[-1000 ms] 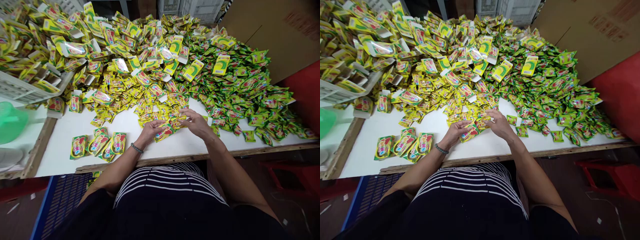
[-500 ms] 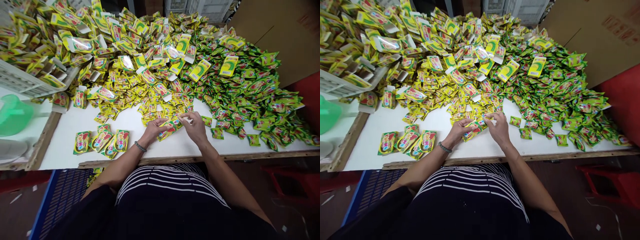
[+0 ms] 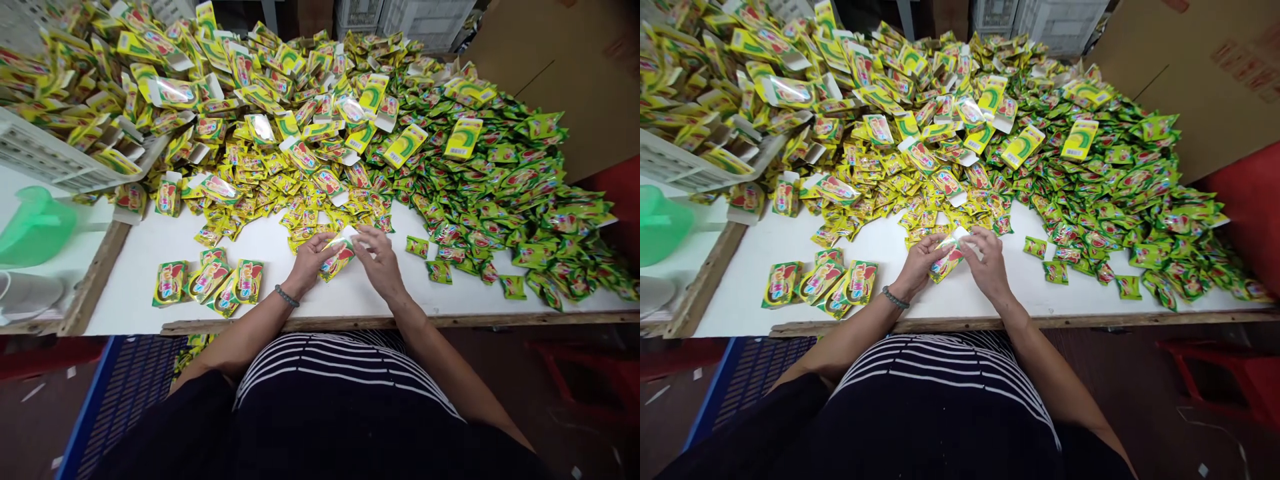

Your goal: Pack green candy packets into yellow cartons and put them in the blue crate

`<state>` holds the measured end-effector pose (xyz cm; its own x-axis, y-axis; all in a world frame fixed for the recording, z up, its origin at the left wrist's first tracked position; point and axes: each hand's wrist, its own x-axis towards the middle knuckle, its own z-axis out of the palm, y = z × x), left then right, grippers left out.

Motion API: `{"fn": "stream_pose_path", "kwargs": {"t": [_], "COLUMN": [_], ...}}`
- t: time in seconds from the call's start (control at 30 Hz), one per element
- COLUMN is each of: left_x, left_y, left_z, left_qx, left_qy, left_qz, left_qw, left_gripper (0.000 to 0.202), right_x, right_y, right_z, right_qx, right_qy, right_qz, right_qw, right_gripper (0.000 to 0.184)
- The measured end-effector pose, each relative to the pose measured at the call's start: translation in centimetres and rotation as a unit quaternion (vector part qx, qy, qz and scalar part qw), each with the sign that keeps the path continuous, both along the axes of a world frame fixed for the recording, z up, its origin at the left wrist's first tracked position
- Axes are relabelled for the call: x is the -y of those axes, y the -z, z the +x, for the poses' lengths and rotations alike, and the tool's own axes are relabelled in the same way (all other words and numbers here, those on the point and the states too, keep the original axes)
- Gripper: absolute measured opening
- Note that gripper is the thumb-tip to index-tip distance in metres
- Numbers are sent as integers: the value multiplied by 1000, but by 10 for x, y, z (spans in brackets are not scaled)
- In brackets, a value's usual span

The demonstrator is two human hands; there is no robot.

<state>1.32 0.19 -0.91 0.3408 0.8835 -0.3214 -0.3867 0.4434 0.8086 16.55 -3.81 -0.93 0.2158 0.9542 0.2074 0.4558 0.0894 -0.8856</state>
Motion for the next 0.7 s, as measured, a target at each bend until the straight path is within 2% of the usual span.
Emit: {"fn": "stream_pose_path", "kwargs": {"t": [0.07,0.17,0.23,0.33,0.4,0.57,0.7], "left_x": [-1,-1,0,2,2,2,2], "left_y": [2,4,4,4,3,4,0], "left_z": [0,0,0,0,0,0,-1], "left_qx": [-5,-46,-78,-88,-75,-23,-17], "left_qy": [-16,-4,29,76,93,82,86], "left_qz": [31,115,174,217,207,135,114], "left_qw": [999,992,981,969,971,987,990], "left_gripper": [60,62,58,50,46,53,52], "right_x": [0,-2,-3,-3,-1,7,4], "right_y": [2,6,7,4,4,12,12], "right_z": [-1,-4,-5,-2,-1,-2,0], "right_qx": [-82,-176,-173,-93,-74,-171,-160], "right_qy": [20,-7,-10,-16,-23,-17,-36], "right_qz": [2,-26,-25,-17,-26,-38,-60], "right_qw": [996,984,985,995,997,984,985], "right_gripper": [37,43,40,33,33,34,29]}}
